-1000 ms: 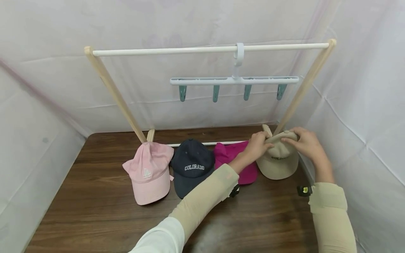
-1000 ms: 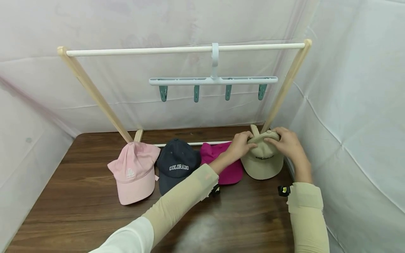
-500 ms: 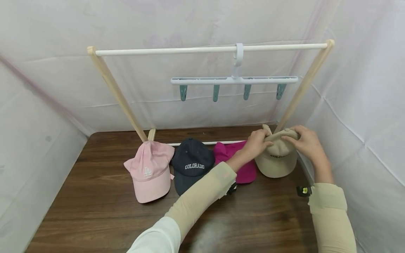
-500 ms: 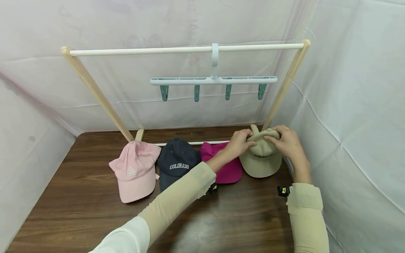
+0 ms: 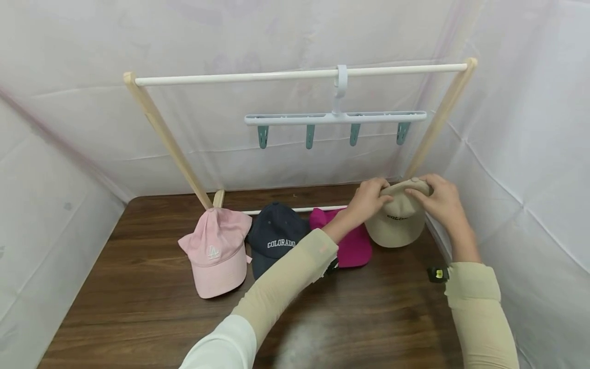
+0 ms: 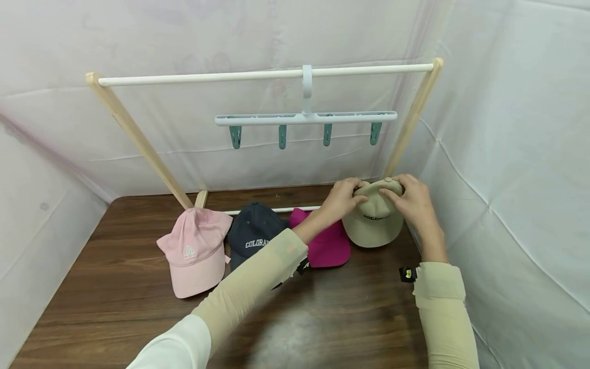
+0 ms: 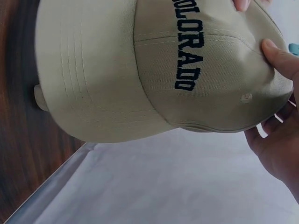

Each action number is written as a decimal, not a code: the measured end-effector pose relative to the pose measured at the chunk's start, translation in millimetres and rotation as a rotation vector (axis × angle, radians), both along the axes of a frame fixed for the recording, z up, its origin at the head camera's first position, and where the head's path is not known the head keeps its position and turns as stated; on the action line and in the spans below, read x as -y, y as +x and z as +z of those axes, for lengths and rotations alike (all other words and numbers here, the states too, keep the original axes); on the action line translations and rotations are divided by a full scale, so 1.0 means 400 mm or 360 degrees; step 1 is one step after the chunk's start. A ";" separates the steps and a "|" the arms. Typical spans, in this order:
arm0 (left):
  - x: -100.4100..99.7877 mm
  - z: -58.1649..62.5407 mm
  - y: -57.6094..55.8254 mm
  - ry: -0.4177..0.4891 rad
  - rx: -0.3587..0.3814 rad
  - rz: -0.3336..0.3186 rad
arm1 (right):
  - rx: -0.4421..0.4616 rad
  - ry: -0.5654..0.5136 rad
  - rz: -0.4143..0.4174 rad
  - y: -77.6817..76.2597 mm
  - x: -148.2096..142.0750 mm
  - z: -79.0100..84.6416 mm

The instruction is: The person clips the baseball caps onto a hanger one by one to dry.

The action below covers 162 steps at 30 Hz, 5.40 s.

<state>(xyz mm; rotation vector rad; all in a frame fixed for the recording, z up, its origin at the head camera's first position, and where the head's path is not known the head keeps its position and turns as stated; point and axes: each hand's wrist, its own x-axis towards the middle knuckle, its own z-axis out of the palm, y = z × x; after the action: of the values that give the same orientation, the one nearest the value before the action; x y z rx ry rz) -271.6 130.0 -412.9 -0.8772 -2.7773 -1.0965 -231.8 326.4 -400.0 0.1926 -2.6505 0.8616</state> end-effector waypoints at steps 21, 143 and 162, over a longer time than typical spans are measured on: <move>0.045 0.071 -0.041 0.0109 -0.0149 -0.0048 | -0.0225 -0.0113 -0.0167 -0.033 0.066 0.042; 0.015 0.154 -0.147 0.0627 0.0320 -0.0278 | -0.0057 -0.0316 -0.0167 -0.055 0.100 0.071; 0.037 0.107 -0.130 0.0901 0.0507 -0.0101 | -0.0021 -0.0113 -0.0064 -0.055 0.089 0.056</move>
<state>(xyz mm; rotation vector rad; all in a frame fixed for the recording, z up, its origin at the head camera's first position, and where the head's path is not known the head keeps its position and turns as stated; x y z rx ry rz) -323.6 115.3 -370.1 -0.7689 -2.4178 -2.0443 -253.9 290.9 -377.7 0.1261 -2.5978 0.9365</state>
